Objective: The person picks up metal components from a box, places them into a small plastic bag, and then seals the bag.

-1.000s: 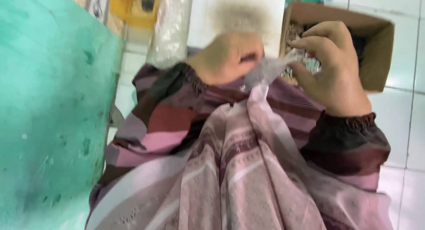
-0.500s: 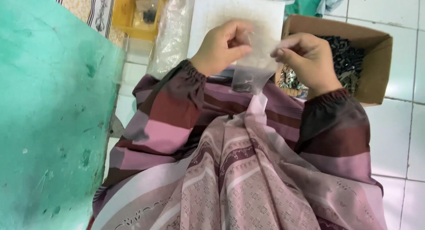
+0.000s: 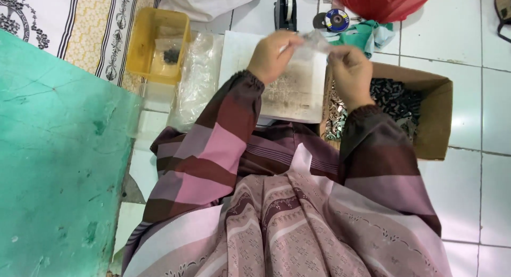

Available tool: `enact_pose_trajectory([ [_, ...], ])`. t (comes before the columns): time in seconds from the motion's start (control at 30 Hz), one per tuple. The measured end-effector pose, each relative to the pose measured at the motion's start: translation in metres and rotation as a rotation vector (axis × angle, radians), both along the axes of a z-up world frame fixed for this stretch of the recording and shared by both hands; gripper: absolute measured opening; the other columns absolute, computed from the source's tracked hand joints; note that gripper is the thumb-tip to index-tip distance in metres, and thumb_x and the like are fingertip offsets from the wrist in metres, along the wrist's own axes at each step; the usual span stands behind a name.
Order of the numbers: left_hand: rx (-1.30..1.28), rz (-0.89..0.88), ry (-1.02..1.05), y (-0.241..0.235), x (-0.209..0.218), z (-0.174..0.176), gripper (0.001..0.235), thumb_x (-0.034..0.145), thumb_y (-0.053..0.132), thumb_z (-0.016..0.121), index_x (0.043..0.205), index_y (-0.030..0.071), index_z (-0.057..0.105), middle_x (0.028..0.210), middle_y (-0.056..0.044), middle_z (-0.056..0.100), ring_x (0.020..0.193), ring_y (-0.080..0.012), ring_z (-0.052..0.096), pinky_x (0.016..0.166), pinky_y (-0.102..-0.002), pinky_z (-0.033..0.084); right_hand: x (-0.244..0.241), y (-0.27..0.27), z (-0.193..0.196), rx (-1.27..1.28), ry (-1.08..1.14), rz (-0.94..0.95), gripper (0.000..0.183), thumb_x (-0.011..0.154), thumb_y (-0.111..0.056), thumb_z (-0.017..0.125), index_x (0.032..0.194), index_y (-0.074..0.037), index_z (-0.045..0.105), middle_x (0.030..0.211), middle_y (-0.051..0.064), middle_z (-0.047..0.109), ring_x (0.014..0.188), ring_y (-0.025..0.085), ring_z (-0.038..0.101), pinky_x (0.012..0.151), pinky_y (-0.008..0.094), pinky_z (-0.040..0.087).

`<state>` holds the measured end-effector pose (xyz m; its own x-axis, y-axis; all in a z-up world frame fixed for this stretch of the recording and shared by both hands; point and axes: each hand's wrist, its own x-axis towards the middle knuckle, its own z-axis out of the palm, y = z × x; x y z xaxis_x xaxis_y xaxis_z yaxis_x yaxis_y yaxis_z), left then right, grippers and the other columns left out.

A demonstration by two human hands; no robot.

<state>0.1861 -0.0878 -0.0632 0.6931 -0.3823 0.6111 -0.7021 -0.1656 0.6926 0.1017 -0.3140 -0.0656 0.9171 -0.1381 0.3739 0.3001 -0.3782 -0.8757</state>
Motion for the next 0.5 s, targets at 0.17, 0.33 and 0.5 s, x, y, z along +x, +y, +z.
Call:
enact_pose_trajectory([
  [0.17,0.194,-0.122,0.040,0.024,-0.026,-0.076,0.021,0.096,0.001,0.064,0.111,0.011,0.076,0.110,-0.010,0.075,0.109,-0.0317,0.070,0.099,-0.046,0.055,-0.041,0.002,-0.066,-0.235,0.034,-0.032,0.011,0.095,-0.004,0.078,0.105,-0.009,0.078,0.105,0.012,0.078,0.108,0.028,0.073,0.096,0.041,0.054],
  [0.33,0.326,-0.265,-0.050,0.050,-0.074,-0.101,0.022,0.098,0.006,0.061,0.109,0.015,0.078,0.111,-0.008,0.073,0.108,-0.0290,0.067,0.100,-0.042,0.052,-0.092,0.010,-0.086,-0.317,0.182,0.119,0.020,0.085,0.005,0.076,0.099,-0.010,0.080,0.105,0.014,0.079,0.107,0.033,0.073,0.100,0.046,0.054],
  [0.5,0.412,-0.240,0.000,0.050,-0.063,-0.123,0.031,0.093,0.003,0.058,0.115,0.010,0.077,0.118,-0.012,0.071,0.109,-0.0342,0.067,0.098,-0.046,0.055,-0.089,0.000,-0.095,-0.367,0.027,0.164,0.015,0.098,-0.010,0.065,0.106,-0.011,0.078,0.118,0.015,0.075,0.116,0.040,0.066,0.103,0.050,0.049],
])
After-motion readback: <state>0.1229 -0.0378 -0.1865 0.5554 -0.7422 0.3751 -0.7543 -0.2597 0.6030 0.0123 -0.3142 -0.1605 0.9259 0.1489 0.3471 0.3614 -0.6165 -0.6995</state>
